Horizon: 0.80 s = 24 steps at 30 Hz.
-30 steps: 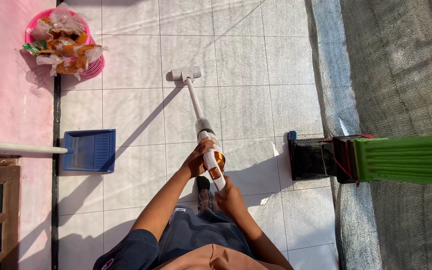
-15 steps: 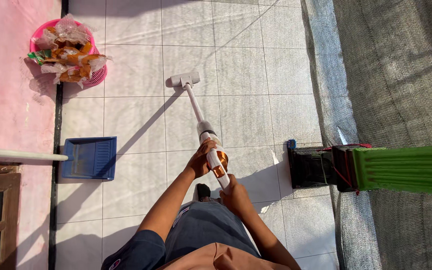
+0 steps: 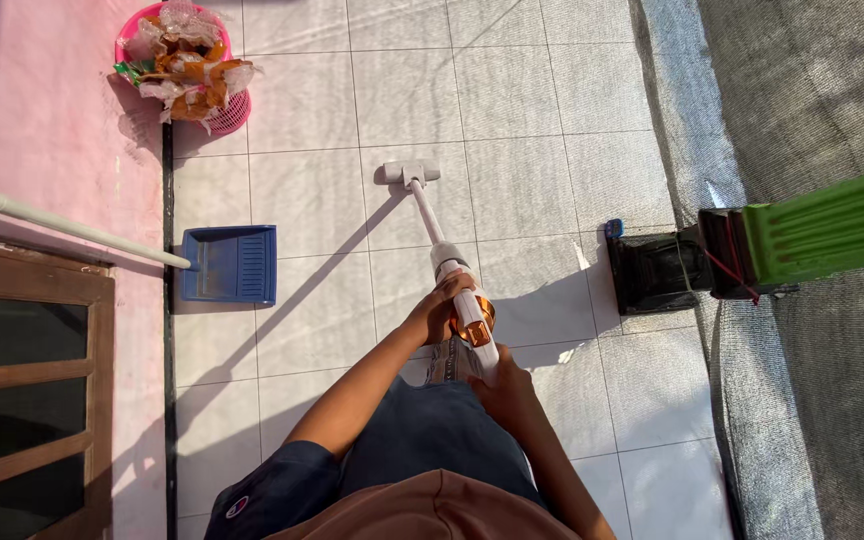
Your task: The person vacuums the tiled floor using a handheld vacuum cleaner, moving the cleaner head across different sections of the tiles.
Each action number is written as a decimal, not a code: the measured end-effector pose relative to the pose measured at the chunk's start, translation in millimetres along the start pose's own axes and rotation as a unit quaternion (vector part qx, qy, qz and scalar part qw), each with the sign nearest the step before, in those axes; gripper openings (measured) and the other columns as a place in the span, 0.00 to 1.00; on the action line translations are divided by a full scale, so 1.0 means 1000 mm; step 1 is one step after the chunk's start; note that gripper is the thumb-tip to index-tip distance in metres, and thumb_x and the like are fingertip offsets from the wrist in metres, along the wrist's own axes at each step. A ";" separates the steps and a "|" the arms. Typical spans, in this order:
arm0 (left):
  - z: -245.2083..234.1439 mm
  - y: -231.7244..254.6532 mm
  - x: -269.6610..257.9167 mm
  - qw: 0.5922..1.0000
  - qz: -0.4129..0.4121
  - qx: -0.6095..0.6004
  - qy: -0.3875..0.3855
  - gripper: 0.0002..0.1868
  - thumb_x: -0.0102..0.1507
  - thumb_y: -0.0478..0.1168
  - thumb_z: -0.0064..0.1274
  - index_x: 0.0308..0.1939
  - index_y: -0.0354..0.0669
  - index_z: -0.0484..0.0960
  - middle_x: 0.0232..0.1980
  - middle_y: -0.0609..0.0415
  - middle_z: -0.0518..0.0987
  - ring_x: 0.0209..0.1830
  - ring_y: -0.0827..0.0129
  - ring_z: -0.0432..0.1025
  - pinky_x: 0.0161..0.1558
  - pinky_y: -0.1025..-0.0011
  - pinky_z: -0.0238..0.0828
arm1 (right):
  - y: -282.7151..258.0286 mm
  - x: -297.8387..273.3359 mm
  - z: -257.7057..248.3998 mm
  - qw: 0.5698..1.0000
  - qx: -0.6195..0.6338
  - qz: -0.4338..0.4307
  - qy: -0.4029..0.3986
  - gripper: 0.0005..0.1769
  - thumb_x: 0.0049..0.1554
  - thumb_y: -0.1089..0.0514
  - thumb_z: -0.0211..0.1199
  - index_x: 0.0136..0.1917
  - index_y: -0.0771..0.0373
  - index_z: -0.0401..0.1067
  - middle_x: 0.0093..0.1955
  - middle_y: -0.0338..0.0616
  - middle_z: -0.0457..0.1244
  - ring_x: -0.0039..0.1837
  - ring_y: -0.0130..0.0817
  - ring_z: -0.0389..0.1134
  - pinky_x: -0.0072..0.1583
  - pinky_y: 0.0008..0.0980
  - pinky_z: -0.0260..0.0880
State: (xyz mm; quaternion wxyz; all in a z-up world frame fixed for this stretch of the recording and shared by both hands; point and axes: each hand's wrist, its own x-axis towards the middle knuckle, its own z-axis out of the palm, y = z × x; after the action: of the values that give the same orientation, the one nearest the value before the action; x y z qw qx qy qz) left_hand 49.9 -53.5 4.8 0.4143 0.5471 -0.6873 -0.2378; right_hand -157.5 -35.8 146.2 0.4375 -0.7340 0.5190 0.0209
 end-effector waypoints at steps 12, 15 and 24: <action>-0.024 0.052 -0.035 0.993 -0.071 -0.082 -0.051 0.40 0.46 0.27 0.68 0.57 0.47 0.64 0.58 0.49 0.69 0.69 0.53 0.64 0.72 0.59 0.57 | -0.031 -0.061 0.015 0.999 -0.009 -0.002 0.040 0.41 0.51 0.51 0.72 0.72 0.63 0.58 0.49 0.71 0.69 0.51 0.63 0.73 0.51 0.50 0.76; -0.027 0.042 -0.029 0.999 0.000 -0.034 -0.009 0.44 0.45 0.26 0.65 0.62 0.44 0.61 0.61 0.47 0.68 0.72 0.48 0.60 0.73 0.58 0.57 | -0.032 -0.052 0.006 0.999 -0.003 0.030 0.026 0.38 0.51 0.52 0.70 0.70 0.63 0.60 0.50 0.69 0.70 0.54 0.62 0.74 0.54 0.51 0.76; -0.015 -0.033 0.018 0.996 -0.013 -0.071 0.050 0.41 0.48 0.26 0.65 0.61 0.45 0.61 0.62 0.50 0.70 0.73 0.49 0.62 0.72 0.60 0.62 | -0.025 0.033 0.013 0.997 0.007 -0.032 0.072 0.32 0.51 0.56 0.69 0.67 0.60 0.63 0.46 0.68 0.70 0.54 0.60 0.74 0.52 0.49 0.77</action>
State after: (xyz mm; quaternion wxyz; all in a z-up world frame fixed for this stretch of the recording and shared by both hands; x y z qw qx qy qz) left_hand 79.4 -77.7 -7.1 0.4830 0.5364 -0.6397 -0.2642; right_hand -117.2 -49.7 138.0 0.4052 -0.7467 0.5252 -0.0495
